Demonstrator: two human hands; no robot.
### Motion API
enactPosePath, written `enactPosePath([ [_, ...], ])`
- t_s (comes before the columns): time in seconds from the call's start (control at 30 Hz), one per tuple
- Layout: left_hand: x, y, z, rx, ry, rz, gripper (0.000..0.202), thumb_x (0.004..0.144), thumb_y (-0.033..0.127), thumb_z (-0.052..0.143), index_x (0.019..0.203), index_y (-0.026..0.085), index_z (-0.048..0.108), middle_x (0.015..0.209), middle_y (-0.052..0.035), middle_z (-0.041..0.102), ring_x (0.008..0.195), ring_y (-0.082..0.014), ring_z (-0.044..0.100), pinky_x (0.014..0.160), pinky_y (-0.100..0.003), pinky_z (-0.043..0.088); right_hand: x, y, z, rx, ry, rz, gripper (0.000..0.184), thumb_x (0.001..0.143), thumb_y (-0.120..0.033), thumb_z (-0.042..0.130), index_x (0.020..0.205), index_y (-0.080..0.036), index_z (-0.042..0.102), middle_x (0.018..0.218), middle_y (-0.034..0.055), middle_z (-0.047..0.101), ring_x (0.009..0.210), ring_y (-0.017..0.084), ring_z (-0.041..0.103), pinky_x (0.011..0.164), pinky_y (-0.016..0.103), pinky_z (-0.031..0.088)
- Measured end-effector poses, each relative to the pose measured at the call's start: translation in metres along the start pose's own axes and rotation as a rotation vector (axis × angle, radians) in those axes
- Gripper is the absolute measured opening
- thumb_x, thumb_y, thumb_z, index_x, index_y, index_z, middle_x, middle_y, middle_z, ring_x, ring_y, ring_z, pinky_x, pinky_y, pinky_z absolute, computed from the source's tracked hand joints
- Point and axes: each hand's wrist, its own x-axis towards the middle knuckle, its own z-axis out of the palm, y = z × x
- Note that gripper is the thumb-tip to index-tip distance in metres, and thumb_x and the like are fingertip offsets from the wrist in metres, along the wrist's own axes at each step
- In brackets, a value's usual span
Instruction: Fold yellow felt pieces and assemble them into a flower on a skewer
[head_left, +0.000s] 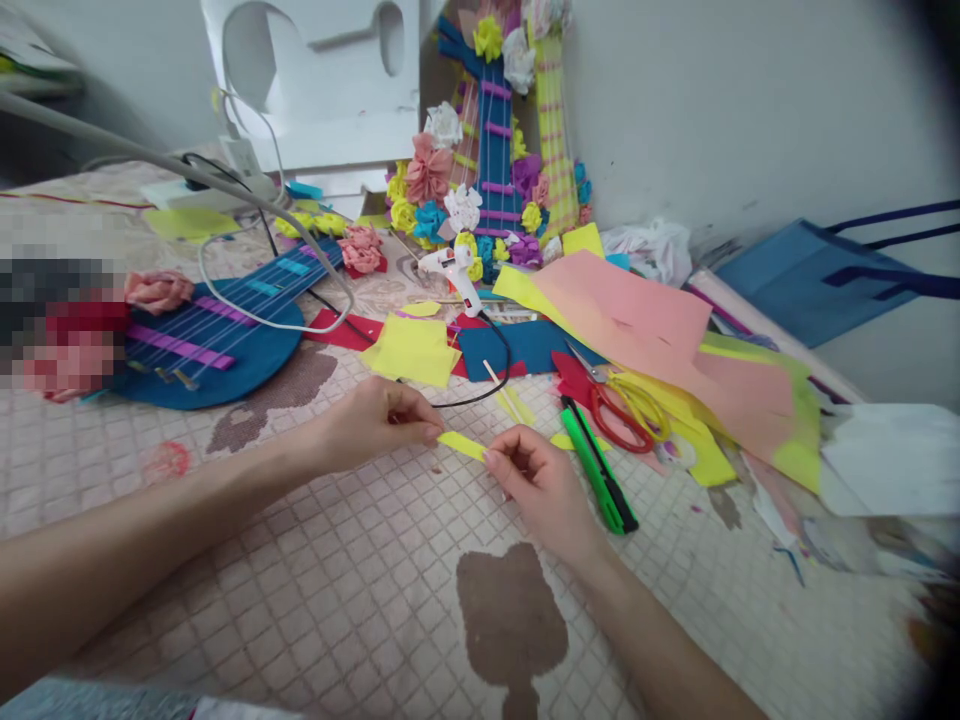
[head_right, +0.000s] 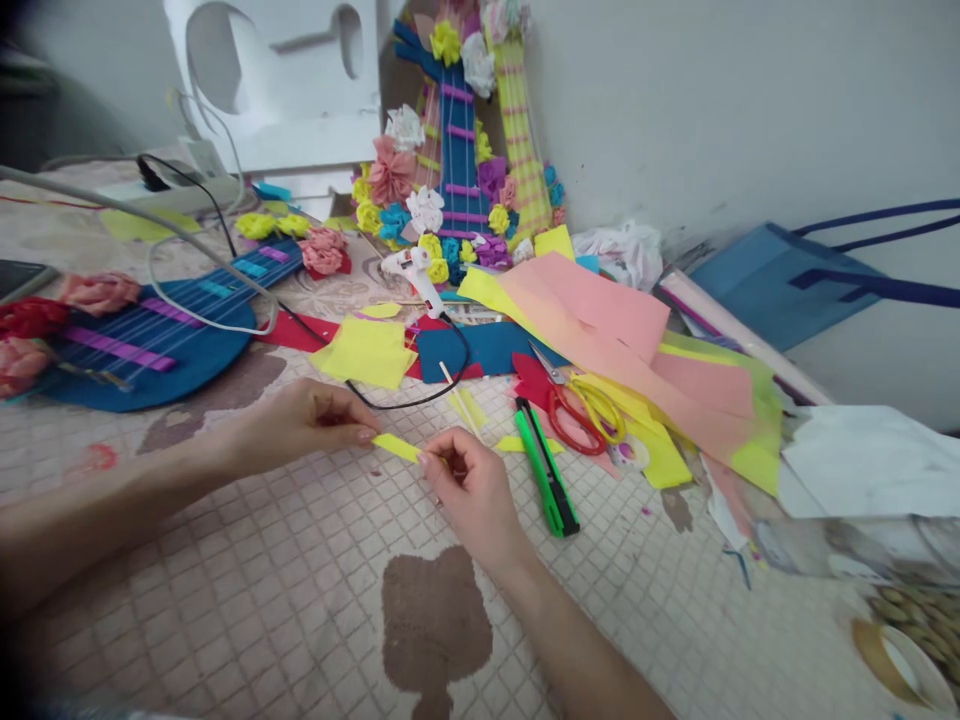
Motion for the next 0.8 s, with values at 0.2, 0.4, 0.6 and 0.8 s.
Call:
enactPosePath([
  [0.2, -0.005, 0.015, 0.010, 0.047, 0.063, 0.115, 0.030, 0.080, 0.042, 0.059, 0.094, 0.016, 0.067, 0.084, -0.0040, 0.070, 0.074, -0.0152, 0.063, 0.060, -0.022, 0.044, -0.002, -0.005, 0.000, -0.007, -0.025, 0.008, 0.015, 0.083, -0.031, 0.058, 0.075, -0.018, 0.055, 0.061, -0.0053, 0.047, 0.053, 0.008, 0.041, 0.047, 0.021, 0.031],
  [0.4, -0.010, 0.022, 0.022, 0.117, 0.066, 0.071, 0.023, 0.081, 0.032, 0.055, 0.073, 0.014, 0.065, 0.061, -0.0001, 0.062, 0.056, -0.0101, 0.052, 0.052, -0.020, 0.037, -0.004, -0.004, -0.002, 0.017, -0.027, 0.031, 0.015, 0.084, -0.033, 0.057, 0.083, -0.018, 0.060, 0.058, -0.0046, 0.054, 0.049, 0.010, 0.050, 0.049, 0.023, 0.040],
  [0.6, -0.005, 0.018, 0.016, -0.006, -0.089, 0.040, 0.021, 0.079, 0.031, 0.056, 0.082, 0.012, 0.064, 0.066, -0.0009, 0.063, 0.059, -0.0104, 0.053, 0.054, -0.020, 0.039, -0.007, 0.000, -0.009, -0.004, -0.038, -0.002, 0.015, 0.085, -0.031, 0.055, 0.085, -0.019, 0.062, 0.054, -0.0049, 0.054, 0.049, 0.011, 0.053, 0.049, 0.023, 0.041],
  [0.8, -0.001, 0.013, 0.015, -0.187, -0.101, 0.036, 0.021, 0.074, 0.031, 0.064, 0.085, 0.013, 0.060, 0.067, 0.0005, 0.061, 0.060, -0.0100, 0.054, 0.056, -0.021, 0.041, -0.009, 0.002, -0.042, -0.188, 0.099, -0.101, 0.015, 0.086, -0.032, 0.053, 0.087, -0.019, 0.061, 0.063, -0.0016, 0.058, 0.054, 0.012, 0.055, 0.053, 0.025, 0.044],
])
